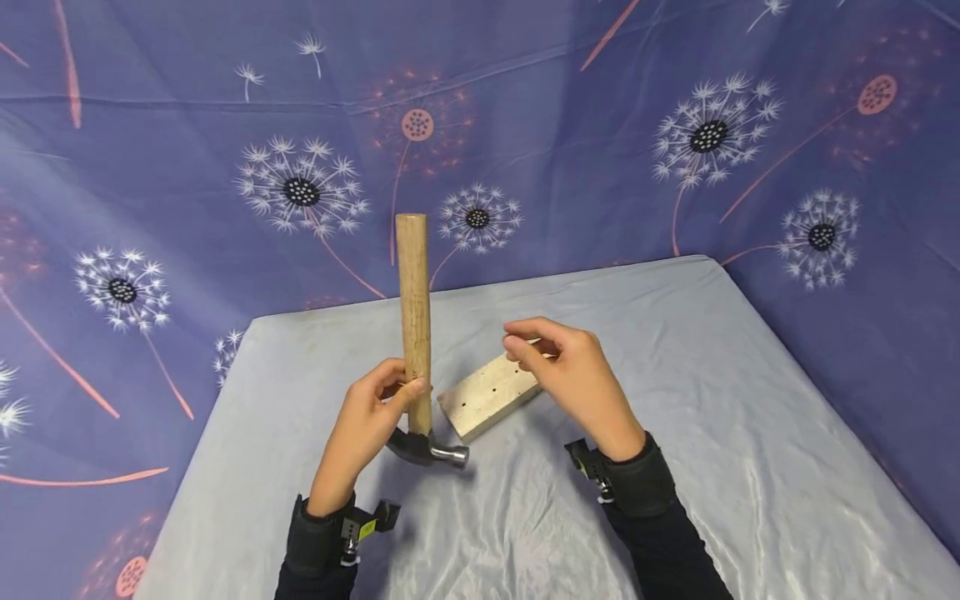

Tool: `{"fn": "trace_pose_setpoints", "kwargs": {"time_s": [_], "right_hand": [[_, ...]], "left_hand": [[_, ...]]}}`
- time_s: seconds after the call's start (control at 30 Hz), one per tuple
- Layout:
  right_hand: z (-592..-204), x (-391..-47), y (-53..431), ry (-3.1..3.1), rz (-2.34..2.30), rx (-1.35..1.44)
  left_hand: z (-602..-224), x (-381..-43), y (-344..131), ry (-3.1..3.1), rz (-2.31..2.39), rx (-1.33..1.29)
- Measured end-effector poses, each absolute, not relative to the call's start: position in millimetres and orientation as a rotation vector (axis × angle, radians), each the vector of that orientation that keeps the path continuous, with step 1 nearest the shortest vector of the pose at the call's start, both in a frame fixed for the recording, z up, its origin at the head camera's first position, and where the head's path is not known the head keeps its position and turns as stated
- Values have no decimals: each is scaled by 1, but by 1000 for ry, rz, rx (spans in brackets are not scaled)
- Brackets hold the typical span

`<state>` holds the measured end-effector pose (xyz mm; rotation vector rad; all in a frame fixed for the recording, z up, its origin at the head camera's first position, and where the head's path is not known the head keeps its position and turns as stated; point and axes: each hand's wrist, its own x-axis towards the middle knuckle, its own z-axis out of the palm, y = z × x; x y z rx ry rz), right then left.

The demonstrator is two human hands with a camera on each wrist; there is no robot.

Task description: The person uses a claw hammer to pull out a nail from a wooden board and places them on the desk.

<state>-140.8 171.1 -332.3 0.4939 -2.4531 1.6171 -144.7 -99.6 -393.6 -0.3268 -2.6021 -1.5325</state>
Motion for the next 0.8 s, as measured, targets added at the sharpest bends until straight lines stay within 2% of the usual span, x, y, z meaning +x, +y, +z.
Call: {"fn": "trace_pose_setpoints", "kwargs": {"time_s": [0.33,0.6,0.8], "right_hand": [[-381,-156,224,-2559,1387,326],[-395,-159,237,-2593,1305,272],[-400,-159,243,-2623,1280,244]], "left_hand": [[-422,-153,-152,-2750,-1553,-27],[-449,-153,-170,-2870,-1546,198],[-454,-149,-173,-2959,-1481,296]]}}
